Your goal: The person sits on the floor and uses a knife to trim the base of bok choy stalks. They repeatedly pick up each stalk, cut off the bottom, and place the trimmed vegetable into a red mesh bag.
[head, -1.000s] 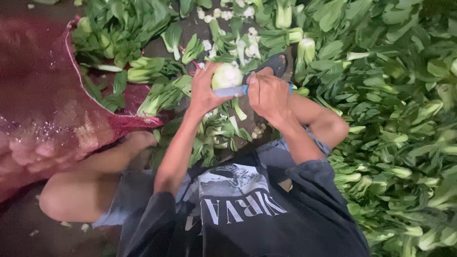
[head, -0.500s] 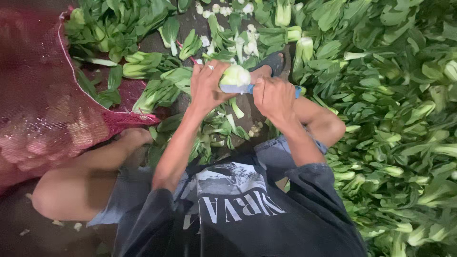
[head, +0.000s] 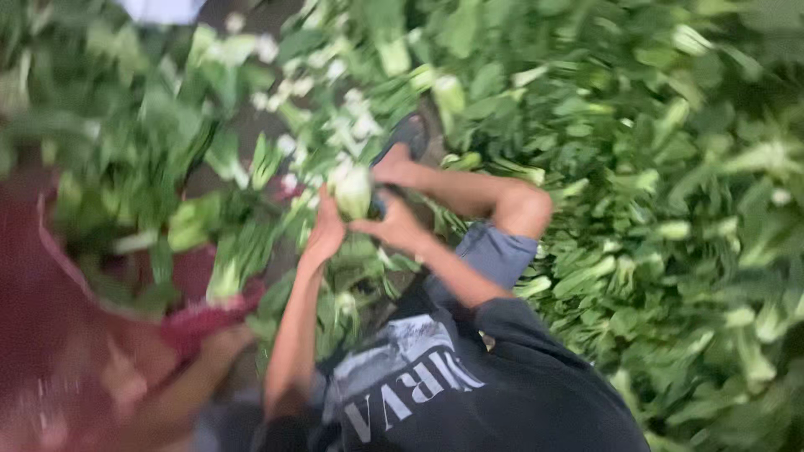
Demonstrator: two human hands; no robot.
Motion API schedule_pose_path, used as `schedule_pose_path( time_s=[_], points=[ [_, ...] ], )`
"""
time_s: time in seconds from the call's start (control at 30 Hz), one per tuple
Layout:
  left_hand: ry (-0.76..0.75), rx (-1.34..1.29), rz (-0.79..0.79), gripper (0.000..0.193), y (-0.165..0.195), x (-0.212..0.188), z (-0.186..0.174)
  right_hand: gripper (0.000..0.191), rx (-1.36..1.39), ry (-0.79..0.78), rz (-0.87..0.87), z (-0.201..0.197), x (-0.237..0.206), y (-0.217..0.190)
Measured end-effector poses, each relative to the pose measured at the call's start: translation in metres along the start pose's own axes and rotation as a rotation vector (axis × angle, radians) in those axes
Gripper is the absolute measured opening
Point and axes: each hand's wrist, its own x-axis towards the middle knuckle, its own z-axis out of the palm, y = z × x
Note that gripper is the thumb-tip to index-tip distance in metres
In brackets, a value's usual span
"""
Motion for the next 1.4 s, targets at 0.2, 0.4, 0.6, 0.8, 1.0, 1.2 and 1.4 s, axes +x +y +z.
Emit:
schedule_pose_path(
  time_s=[0.2, 0.4, 0.6, 0.8, 1.0, 1.2, 1.4],
  points=[
    [0.092, 0.427, -0.199, 0.057, -0.045, -0.013, -0.054, 0.051, 1.307, -0.048, 0.795, 0.063, -0.029, 0.066],
    [0.338, 1.125, -0.468, 0.061, -0.059, -0.06, -0.103, 0.049, 1.396, 0.074, 0.666, 0.008, -0.026, 0.088],
    [0.48, 1.105, -0.805, 0.124, -0.104, -0.121, -0.123, 0.065, 1.445, -0.099, -0.147, -0.096, -0.007, 0.089],
    [0.447, 0.684, -0.917, 0.123, -0.11, -0.139, -0.131, 0.056, 1.295, 0.189, 0.471, -0.036, 0.006, 0.105],
    [0.622, 0.273, -0.709, 0.111, -0.081, -0.114, -0.114, 0.04, 1.212, -0.357, 1.001, 0.103, -0.065, 0.11],
    [0.796, -0.189, -0.107, 0.084, -0.075, -0.088, -0.156, 0.037, 1.22, 0.228, 0.198, -0.086, 0.042, 0.039],
    [0.755, -0.832, 0.223, 0.098, -0.057, -0.057, -0.181, 0.034, 1.042, 0.627, -0.293, -0.218, 0.099, -0.089]
  ],
)
